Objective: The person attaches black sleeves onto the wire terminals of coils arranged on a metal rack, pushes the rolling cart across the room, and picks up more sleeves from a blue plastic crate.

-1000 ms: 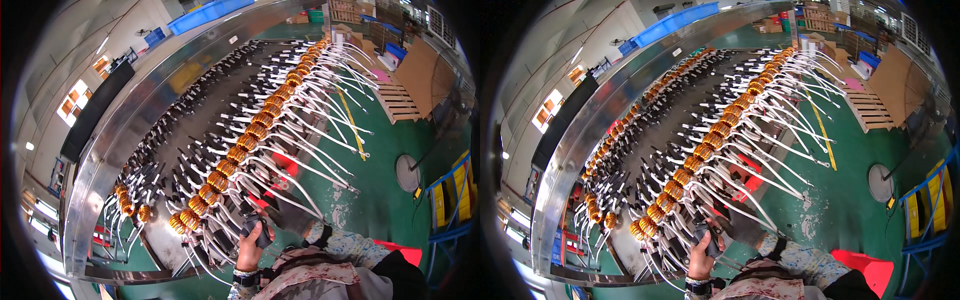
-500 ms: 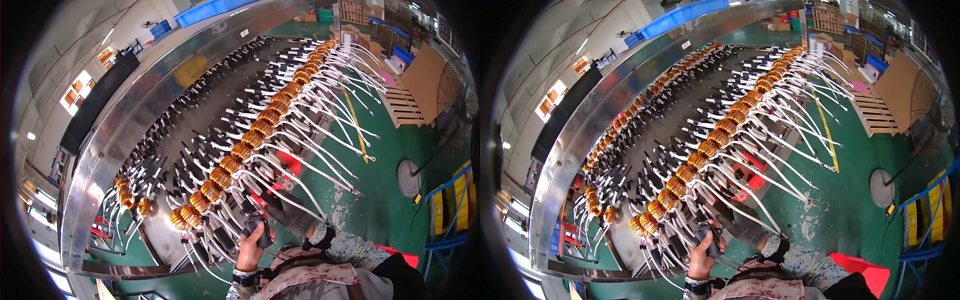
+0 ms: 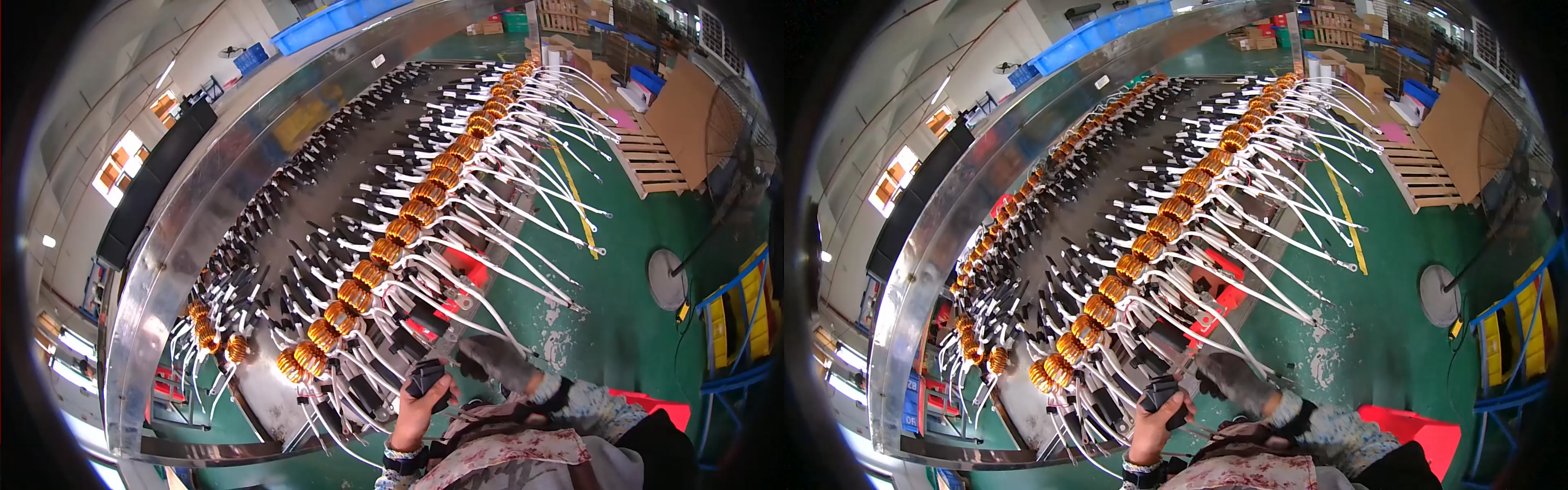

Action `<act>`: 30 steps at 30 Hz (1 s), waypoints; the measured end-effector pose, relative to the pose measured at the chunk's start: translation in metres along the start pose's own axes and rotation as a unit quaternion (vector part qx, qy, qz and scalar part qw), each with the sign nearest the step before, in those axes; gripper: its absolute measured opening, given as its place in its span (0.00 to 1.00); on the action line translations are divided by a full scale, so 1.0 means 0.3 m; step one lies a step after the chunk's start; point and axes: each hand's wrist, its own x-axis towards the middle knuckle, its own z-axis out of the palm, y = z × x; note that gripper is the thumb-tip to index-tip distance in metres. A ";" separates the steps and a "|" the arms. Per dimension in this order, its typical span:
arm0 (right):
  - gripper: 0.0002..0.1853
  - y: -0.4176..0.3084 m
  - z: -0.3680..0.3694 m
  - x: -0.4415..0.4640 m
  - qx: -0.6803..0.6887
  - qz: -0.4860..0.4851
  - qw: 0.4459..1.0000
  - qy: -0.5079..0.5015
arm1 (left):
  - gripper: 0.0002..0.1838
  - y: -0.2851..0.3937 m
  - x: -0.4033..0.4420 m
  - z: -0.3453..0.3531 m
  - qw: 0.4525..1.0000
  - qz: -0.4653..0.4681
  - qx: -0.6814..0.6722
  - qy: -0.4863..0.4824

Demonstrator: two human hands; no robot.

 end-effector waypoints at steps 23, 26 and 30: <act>0.08 -0.198 -0.210 -0.090 0.197 0.139 0.967 0.081 | 0.16 0.001 0.088 0.168 0.997 -0.036 -0.046 -0.056; 0.08 -0.168 -0.283 -0.069 0.356 0.066 0.905 0.224 | 0.15 -0.024 0.102 0.135 0.994 -0.065 -0.061 -0.065; 0.10 -0.105 -0.318 -0.073 0.347 0.091 0.924 0.132 | 0.15 -0.063 0.111 0.121 0.996 -0.086 0.010 -0.027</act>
